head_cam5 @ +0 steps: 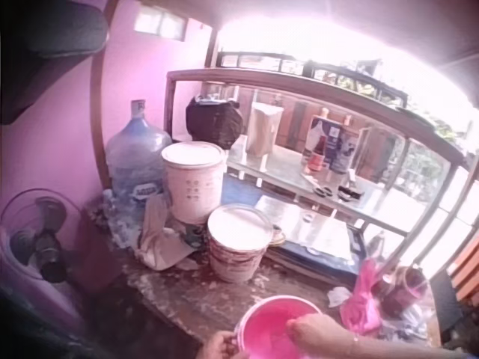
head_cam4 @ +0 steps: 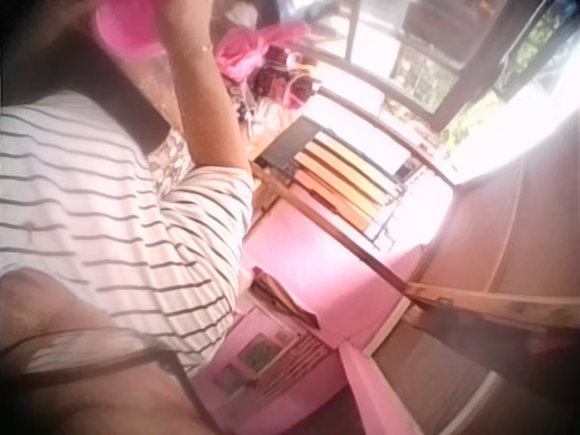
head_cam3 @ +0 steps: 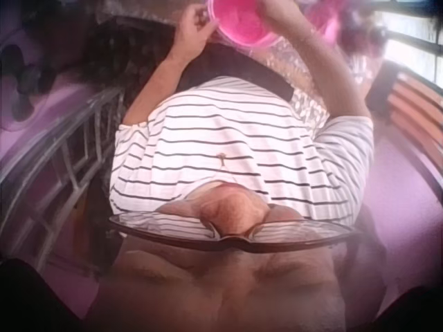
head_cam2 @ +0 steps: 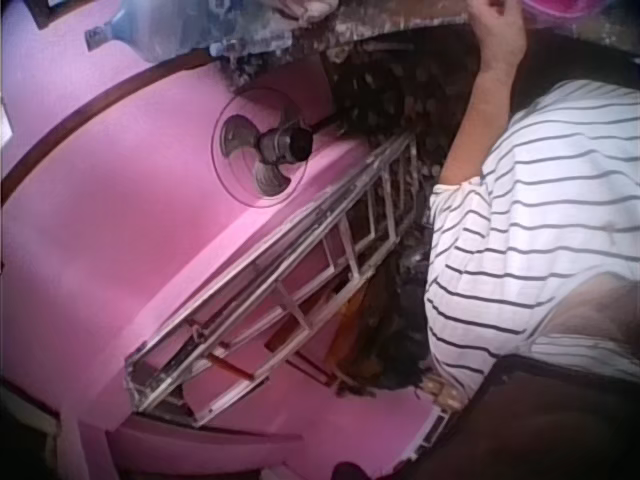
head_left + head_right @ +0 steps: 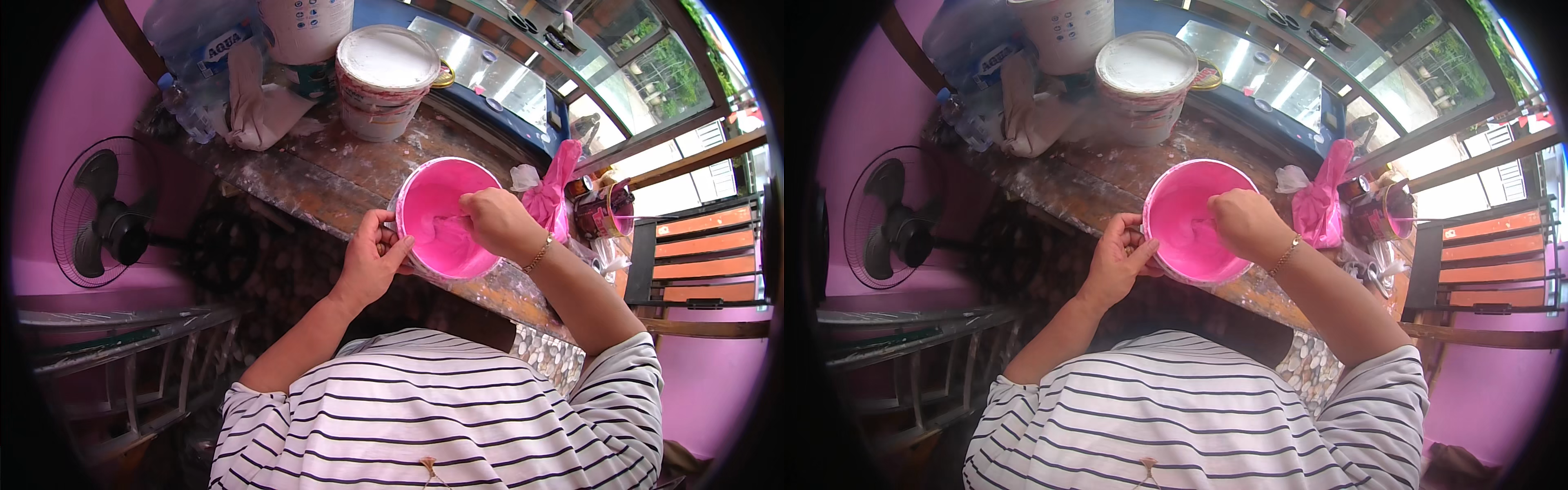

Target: The person opens a white bag and pours a white powder into a pink bucket containing liquid. They stir the mixture with a pink paintbrush, wipe their hands with a cloth, and scrape excess paint from the brush using a metal tool.

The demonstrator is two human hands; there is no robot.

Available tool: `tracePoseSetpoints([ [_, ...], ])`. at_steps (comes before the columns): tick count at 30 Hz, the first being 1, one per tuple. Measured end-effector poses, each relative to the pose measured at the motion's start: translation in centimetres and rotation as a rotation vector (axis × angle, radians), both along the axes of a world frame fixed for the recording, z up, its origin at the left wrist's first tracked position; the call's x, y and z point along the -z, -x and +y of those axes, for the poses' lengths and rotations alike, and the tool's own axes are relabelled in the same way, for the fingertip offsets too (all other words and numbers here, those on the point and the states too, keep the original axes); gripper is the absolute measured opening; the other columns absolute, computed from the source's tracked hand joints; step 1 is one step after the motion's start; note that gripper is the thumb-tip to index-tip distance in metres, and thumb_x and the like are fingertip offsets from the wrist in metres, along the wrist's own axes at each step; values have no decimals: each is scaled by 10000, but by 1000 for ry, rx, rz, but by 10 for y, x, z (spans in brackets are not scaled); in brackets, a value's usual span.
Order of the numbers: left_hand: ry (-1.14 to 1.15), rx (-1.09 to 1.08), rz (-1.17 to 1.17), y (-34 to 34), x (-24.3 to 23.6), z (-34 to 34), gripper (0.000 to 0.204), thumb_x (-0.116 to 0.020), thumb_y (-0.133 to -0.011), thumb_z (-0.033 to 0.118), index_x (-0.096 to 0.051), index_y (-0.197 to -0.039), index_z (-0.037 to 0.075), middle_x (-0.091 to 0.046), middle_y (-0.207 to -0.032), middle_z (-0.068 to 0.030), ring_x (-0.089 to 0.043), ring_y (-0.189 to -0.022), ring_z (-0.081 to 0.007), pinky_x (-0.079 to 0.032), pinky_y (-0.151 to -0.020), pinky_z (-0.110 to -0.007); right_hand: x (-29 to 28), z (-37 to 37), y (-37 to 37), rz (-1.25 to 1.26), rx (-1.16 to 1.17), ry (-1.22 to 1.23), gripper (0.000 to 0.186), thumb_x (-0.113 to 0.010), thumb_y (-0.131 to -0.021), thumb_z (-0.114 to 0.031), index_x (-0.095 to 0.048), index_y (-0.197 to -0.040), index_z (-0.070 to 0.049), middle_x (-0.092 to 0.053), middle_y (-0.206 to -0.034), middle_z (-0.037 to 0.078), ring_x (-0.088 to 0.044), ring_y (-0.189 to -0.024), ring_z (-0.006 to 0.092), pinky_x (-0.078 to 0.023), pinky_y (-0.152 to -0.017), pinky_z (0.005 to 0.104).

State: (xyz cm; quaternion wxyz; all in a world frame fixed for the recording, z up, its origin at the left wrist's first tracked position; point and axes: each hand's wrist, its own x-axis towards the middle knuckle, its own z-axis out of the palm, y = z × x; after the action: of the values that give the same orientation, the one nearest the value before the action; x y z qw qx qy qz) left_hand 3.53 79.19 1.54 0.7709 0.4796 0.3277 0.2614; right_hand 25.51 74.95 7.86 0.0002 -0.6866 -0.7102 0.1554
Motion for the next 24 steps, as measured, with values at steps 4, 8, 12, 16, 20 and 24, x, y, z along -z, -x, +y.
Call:
tracePoseSetpoints([
  [4,-12,17,-12,-3,0,5,333,-598,-891,65,-395,-1148,3,-568,-924,-110,-631,-784,-152,-597,-663,-320,25,8,19,177,47,-130,93,-609,-738,-95,-615,-765,-7,-608,-719,204,-603,-716,384,-476,-648,452],
  [8,11,-36,-51,-4,1,5,311,-600,-870,10,-404,-1111,4,-563,-832,-78,-620,-702,-111,-594,-612,-289,11,8,21,295,-79,40,83,-632,-707,-49,-608,-768,2,-599,-704,196,-593,-701,381,-469,-630,434],
  [12,11,-25,-28,-2,-1,5,316,-597,-868,1,-400,-1116,2,-560,-837,-78,-618,-707,-112,-595,-620,-287,2,0,0,132,-51,59,109,-659,-718,-105,-616,-739,-7,-605,-699,187,-594,-698,378,-469,-637,443],
  [16,13,-8,-57,-3,1,5,315,-599,-867,1,-401,-1112,2,-559,-838,-77,-618,-706,-113,-595,-622,-288,19,5,7,87,119,-109,112,-656,-718,-105,-625,-777,-15,-610,-713,190,-594,-699,383,-464,-635,454],
  [20,39,-7,-79,-5,2,7,312,-598,-866,-2,-398,-1105,1,-559,-838,-79,-618,-705,-114,-597,-627,-294,25,11,25,276,36,-95,122,-667,-713,-110,-616,-759,-9,-604,-705,190,-589,-683,381,-460,-619,448],
  [24,23,-8,-53,-2,2,7,313,-592,-867,-8,-391,-1107,1,-560,-841,-82,-618,-708,-113,-599,-631,-295,8,4,10,218,-91,79,94,-646,-708,-94,-617,-722,-6,-604,-693,189,-599,-685,364,-472,-624,434],
])
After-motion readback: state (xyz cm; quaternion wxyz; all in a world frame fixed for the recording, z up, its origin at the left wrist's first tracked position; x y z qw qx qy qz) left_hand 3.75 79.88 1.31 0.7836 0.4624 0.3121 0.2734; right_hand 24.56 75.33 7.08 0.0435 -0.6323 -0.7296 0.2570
